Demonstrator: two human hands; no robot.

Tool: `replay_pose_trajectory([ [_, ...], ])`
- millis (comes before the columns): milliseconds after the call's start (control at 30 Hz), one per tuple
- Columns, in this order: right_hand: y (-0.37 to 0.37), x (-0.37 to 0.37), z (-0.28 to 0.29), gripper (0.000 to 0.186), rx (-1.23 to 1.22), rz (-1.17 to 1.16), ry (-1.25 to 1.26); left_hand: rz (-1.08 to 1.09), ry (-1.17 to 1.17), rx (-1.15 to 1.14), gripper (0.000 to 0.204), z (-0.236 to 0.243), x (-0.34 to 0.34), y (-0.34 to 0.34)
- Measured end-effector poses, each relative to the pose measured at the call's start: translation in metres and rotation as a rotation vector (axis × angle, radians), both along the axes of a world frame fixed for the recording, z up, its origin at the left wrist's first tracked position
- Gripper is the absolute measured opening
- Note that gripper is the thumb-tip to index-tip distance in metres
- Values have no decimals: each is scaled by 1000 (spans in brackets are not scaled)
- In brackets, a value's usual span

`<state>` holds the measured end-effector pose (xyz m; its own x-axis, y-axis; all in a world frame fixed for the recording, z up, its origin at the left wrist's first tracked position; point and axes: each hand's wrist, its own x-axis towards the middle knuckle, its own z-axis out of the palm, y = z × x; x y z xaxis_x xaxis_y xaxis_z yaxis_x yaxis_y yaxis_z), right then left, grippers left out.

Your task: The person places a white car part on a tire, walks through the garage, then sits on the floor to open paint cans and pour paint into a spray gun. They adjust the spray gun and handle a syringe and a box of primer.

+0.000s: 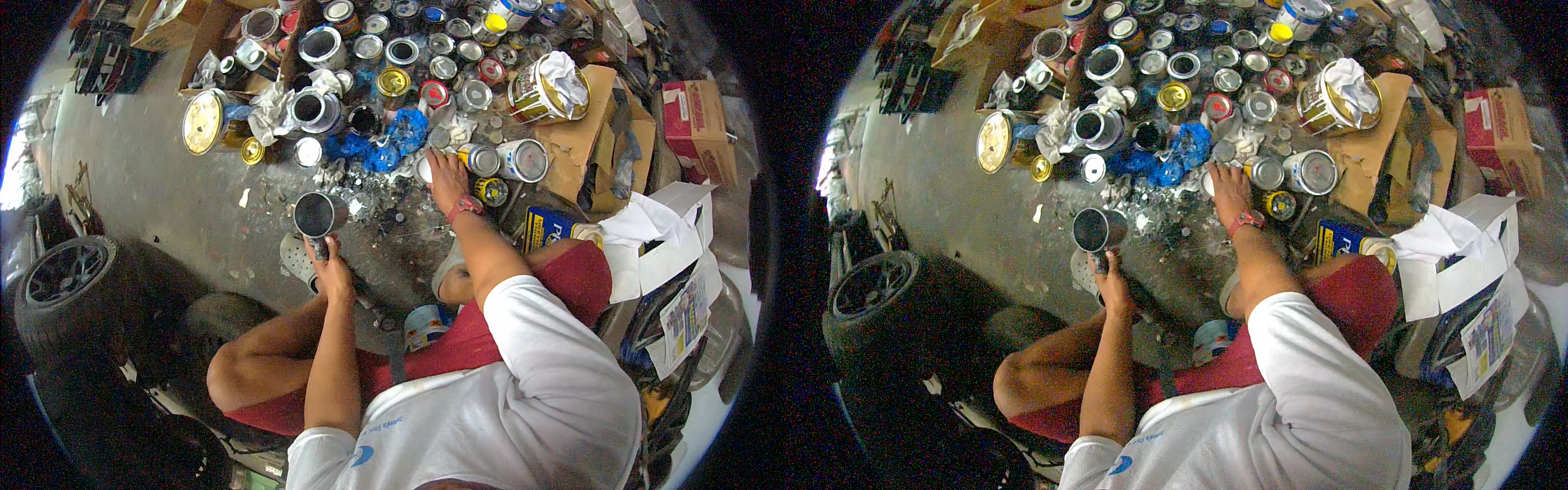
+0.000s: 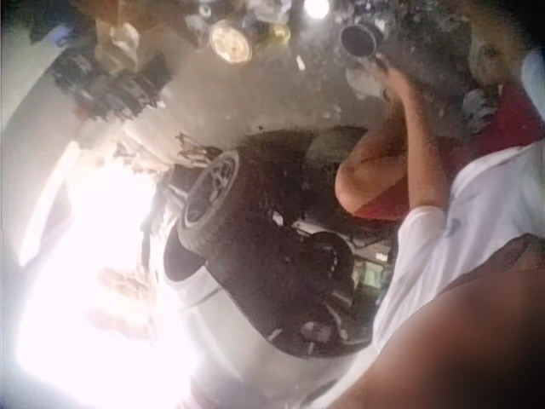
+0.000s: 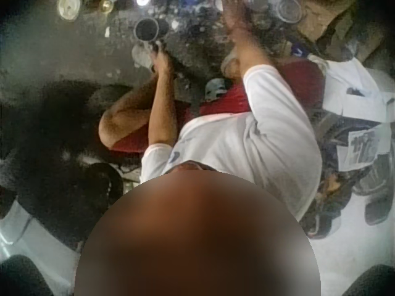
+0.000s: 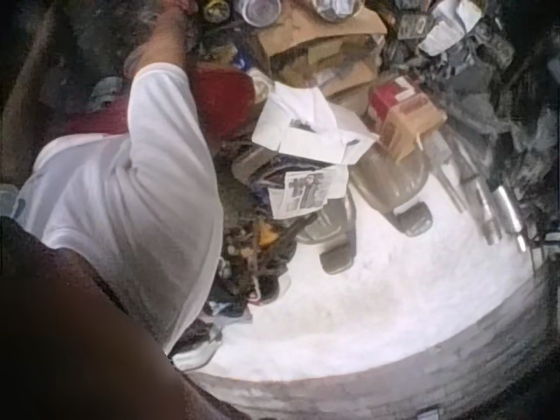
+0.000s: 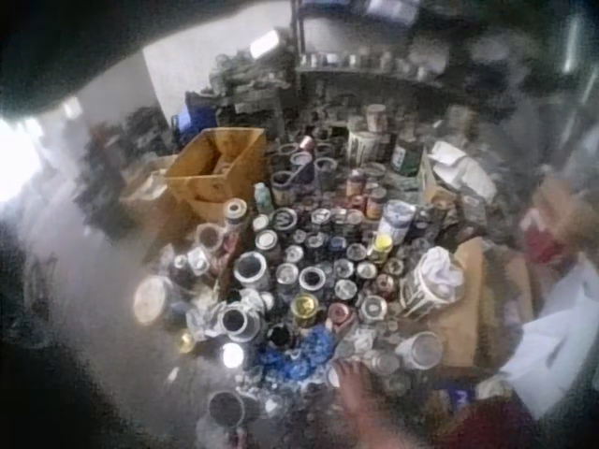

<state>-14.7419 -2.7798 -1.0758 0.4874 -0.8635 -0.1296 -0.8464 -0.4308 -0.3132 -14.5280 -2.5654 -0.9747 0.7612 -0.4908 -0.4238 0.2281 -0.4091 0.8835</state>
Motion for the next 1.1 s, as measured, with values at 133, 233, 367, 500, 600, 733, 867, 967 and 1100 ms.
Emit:
replay_pose_trajectory([
  [133, 5, 4, -1, 80, -96, 19, 80, 61, 6, 36, 70, -4, -1, 0],
  [233, 15, 11, 17, 84, -33, -20, 30, 129, 105, 113, 74, 2, -4, 0],
  [367, 37, 24, 53, 87, 20, -83, -62, 106, 72, 232, 80, 4, -8, 4],
  [500, 67, 34, 77, 78, 50, -210, -186, -4, -30, 337, 83, -14, -10, 13],
  [600, 80, 27, 88, 71, 122, -260, -243, -26, 21, 263, 91, -40, -11, 23],
  [733, 54, -1, 101, 59, -147, -436, -385, -96, -100, 273, 95, -83, -2, 40],
  [867, -20, -65, 116, 54, -220, -788, -158, -56, -82, 325, 94, -78, -2, 42],
  [967, -75, -122, 115, 85, 107, -701, 181, -36, -141, 217, 95, -54, 0, 30],
  [1100, -95, -157, 101, 118, 349, -457, 258, 126, -124, 30, 93, 25, 32, -1],
])
